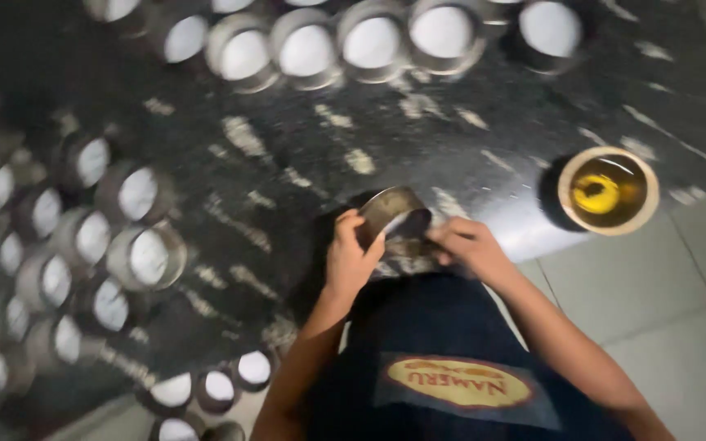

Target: Apply oil to the interior surface of multiple circular baking tins using a brush.

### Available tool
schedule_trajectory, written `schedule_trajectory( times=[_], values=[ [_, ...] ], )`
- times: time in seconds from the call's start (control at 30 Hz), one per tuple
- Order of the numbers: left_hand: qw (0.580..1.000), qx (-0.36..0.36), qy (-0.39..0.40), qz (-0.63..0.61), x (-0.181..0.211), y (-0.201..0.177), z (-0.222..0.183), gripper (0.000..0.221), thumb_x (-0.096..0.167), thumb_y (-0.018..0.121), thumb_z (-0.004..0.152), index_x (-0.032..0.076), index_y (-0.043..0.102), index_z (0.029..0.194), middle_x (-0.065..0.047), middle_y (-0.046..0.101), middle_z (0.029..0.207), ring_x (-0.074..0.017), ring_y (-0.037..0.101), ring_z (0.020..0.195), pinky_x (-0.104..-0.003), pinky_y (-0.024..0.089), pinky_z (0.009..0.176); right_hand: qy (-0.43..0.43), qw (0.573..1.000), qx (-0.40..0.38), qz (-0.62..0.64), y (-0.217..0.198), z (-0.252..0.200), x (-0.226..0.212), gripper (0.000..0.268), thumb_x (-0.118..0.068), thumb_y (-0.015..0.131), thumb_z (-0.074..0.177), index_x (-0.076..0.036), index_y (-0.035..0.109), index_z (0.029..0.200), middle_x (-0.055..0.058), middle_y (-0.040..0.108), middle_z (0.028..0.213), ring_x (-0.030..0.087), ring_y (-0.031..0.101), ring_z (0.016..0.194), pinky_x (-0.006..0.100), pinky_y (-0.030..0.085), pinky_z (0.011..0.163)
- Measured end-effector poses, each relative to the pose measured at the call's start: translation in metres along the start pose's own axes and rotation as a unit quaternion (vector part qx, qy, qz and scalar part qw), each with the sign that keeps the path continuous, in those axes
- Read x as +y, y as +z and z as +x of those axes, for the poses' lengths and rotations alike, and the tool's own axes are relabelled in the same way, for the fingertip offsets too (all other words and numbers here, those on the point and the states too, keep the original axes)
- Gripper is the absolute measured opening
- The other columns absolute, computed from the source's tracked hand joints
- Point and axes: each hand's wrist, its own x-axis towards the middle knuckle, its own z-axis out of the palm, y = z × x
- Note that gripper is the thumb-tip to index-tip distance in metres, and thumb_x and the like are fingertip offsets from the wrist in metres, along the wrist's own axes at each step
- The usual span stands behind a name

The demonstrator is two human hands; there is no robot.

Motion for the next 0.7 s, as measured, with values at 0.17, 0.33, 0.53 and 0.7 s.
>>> schedule_trajectory(
  times=[0.17,0.33,0.53,0.7],
  values=[
    [0.958,0.038,-0.285,0.023,-0.059,-0.036,-0.028,0.031,0.029,0.066,0.098,0.005,0.064,0.118,-0.020,0.068,0.117,-0.0406,0.066,0.110,-0.045,0.054,0.093,-0.152,0.983,0.106,-0.007,-0.020,-0.023,-0.006,0.022,-0.013,0.061,0.099,0.006,0.071,0.093,0.012,0.070,0.084,0.020,0.067,0.084,0.032,0.048,0.089],
    [0.923,0.109,-0.234,0.284,-0.132,-0.132,-0.058,0.015,0.018,0.061,0.098,0.006,0.070,0.100,-0.017,0.069,0.108,-0.0378,0.065,0.100,-0.049,0.052,0.090,-0.079,0.971,0.136,0.179,-0.040,-0.026,0.006,0.020,-0.011,0.060,0.097,0.008,0.067,0.099,0.015,0.067,0.083,0.023,0.063,0.074,0.034,0.048,0.076],
    [0.848,0.250,-0.264,0.385,-0.141,-0.189,-0.018,0.029,0.019,0.071,0.087,0.001,0.068,0.109,-0.020,0.067,0.113,-0.0424,0.061,0.106,-0.054,0.046,0.091,-0.057,0.963,0.226,0.139,-0.041,-0.031,-0.002,0.020,-0.011,0.061,0.101,0.009,0.066,0.101,0.017,0.064,0.081,0.021,0.060,0.074,0.031,0.045,0.077],
    [0.893,0.235,-0.170,0.345,-0.173,-0.134,0.042,0.031,0.016,0.071,0.091,0.002,0.063,0.117,-0.021,0.064,0.119,-0.0427,0.058,0.114,-0.054,0.045,0.100,-0.063,0.943,0.307,0.109,-0.048,-0.037,-0.002,0.019,-0.011,0.060,0.101,0.007,0.066,0.103,0.015,0.065,0.081,0.021,0.061,0.075,0.032,0.047,0.078]
  ],
)
